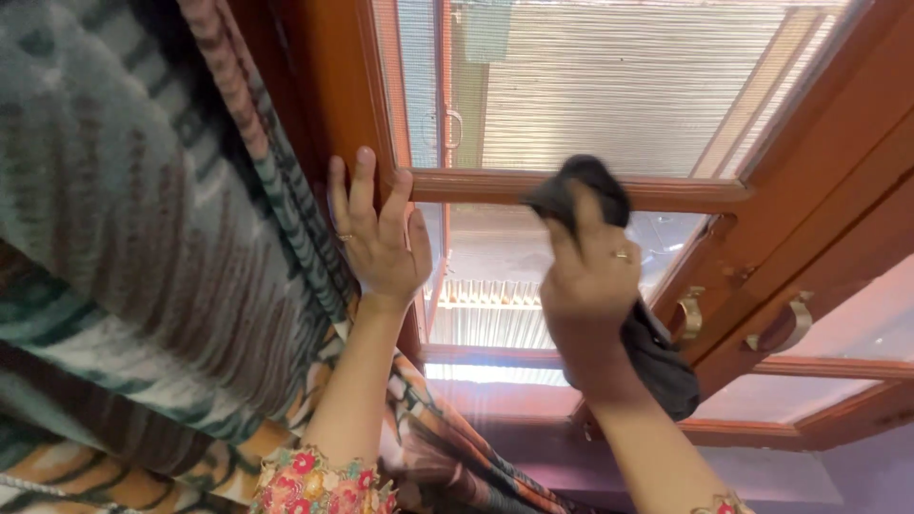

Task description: Cleaning a wooden window frame and glass panes with a cloth.

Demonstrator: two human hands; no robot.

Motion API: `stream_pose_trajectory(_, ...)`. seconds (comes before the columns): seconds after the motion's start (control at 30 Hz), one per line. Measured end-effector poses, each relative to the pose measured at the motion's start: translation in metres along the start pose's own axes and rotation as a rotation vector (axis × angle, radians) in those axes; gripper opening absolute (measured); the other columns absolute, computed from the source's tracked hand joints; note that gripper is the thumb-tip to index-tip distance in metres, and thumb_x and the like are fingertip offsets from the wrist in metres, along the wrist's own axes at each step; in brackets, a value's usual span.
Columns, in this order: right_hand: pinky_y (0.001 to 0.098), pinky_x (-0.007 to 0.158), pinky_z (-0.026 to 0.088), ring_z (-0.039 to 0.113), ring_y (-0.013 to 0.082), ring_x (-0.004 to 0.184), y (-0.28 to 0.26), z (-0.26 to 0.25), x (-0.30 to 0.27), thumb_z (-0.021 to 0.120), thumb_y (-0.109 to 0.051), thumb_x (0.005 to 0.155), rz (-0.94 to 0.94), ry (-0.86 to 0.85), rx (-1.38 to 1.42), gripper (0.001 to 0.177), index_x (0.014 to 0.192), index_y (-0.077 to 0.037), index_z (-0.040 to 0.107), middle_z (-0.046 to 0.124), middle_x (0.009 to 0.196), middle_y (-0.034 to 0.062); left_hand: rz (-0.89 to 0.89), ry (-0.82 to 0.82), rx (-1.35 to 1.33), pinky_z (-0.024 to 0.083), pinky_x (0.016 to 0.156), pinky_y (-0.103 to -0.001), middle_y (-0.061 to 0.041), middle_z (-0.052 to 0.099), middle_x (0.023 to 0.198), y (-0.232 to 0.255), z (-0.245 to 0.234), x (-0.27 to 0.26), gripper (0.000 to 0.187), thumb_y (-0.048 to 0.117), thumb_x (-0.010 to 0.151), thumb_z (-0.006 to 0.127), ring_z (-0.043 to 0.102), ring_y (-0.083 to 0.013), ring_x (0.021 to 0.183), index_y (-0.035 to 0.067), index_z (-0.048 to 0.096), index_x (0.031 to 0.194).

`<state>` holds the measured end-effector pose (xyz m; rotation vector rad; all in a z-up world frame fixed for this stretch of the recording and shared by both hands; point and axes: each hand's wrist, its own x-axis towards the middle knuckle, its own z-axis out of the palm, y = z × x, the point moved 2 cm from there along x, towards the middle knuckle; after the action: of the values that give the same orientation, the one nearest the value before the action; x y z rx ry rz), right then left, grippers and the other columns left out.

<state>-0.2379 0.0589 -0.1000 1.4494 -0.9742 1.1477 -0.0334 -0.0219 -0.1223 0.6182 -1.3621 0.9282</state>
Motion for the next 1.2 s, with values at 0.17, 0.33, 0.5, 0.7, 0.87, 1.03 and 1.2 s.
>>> stream_pose_trajectory(0.17,0.0378,0.063,0.041,0.060,0.0295,0.067,-0.069,0.022,0.025,0.055,-0.001,0.094,-0.047,-0.002,0.179,0.026,0.101,-0.015,0.076,0.073,0.124,0.0137,-0.024,0.063,-0.090,0.036,0.118,-0.057,-0.026,0.048,0.151,0.000,-0.003,0.000,0.044,0.015,0.104,0.044,0.039,-0.0501,0.143,0.000,0.043,0.145)
stream_pose_trajectory(0.33,0.0398,0.066,0.041,0.056,0.0316,0.074,-0.110,0.045,0.025,0.054,-0.010,0.095,-0.015,-0.050,0.302,0.031,0.120,-0.009,0.071,0.066,0.131,0.0169,0.012,0.009,-0.103,0.040,0.114,-0.062,-0.031,0.047,0.150,-0.008,-0.007,-0.008,0.039,0.002,0.106,0.043,0.044,-0.0543,0.138,-0.005,0.038,0.144)
stream_pose_trajectory(0.5,0.0391,0.063,0.042,0.056,0.0297,0.073,-0.075,0.026,0.036,0.057,-0.020,0.100,-0.100,-0.083,0.266,0.025,0.118,-0.015,0.073,0.066,0.131,0.0095,-0.012,0.005,-0.117,0.039,0.114,-0.063,-0.030,0.047,0.150,-0.003,-0.005,-0.005,0.042,0.009,0.101,0.038,0.042,-0.0544,0.138,-0.004,0.038,0.141)
stream_pose_trajectory(0.7,0.0381,0.069,0.042,0.058,0.0285,0.078,-0.038,0.014,0.034,0.046,-0.013,0.097,-0.125,-0.136,0.268,0.037,0.120,-0.021,0.075,0.067,0.126,0.0065,-0.015,0.068,-0.126,0.041,0.112,-0.061,-0.027,0.052,0.147,-0.004,-0.009,-0.003,0.040,0.011,0.104,0.037,0.044,-0.0546,0.138,-0.002,0.042,0.141)
stream_pose_trajectory(0.87,0.0368,0.079,0.053,0.066,0.0270,0.091,-0.041,0.012,0.048,0.056,-0.016,0.082,0.007,-0.225,0.458,0.043,0.121,-0.023,0.071,0.063,0.111,0.0013,-0.057,0.049,-0.129,0.041,0.114,-0.057,-0.022,0.051,0.150,-0.003,-0.011,-0.006,0.044,0.005,0.100,0.040,0.044,-0.0500,0.140,0.002,0.041,0.144)
stream_pose_trajectory(1.03,0.0358,0.075,0.053,0.066,0.0240,0.084,-0.065,0.025,0.059,0.070,-0.028,0.084,-0.083,-0.212,0.413,0.036,0.120,-0.024,0.071,0.061,0.100,-0.0013,-0.072,0.046,-0.117,0.040,0.116,-0.056,-0.021,0.051,0.151,-0.004,-0.011,-0.007,0.043,0.007,0.101,0.040,0.044,-0.0486,0.141,0.000,0.043,0.143)
stream_pose_trajectory(1.2,0.0363,0.071,0.053,0.064,0.0257,0.080,-0.079,0.037,0.060,0.060,-0.030,0.090,-0.207,-0.152,0.315,0.028,0.116,-0.025,0.068,0.059,0.098,0.0027,-0.086,0.022,-0.106,0.038,0.119,-0.055,-0.020,0.050,0.151,-0.001,-0.017,-0.001,0.044,0.008,0.102,0.034,0.043,-0.0475,0.143,-0.002,0.043,0.143)
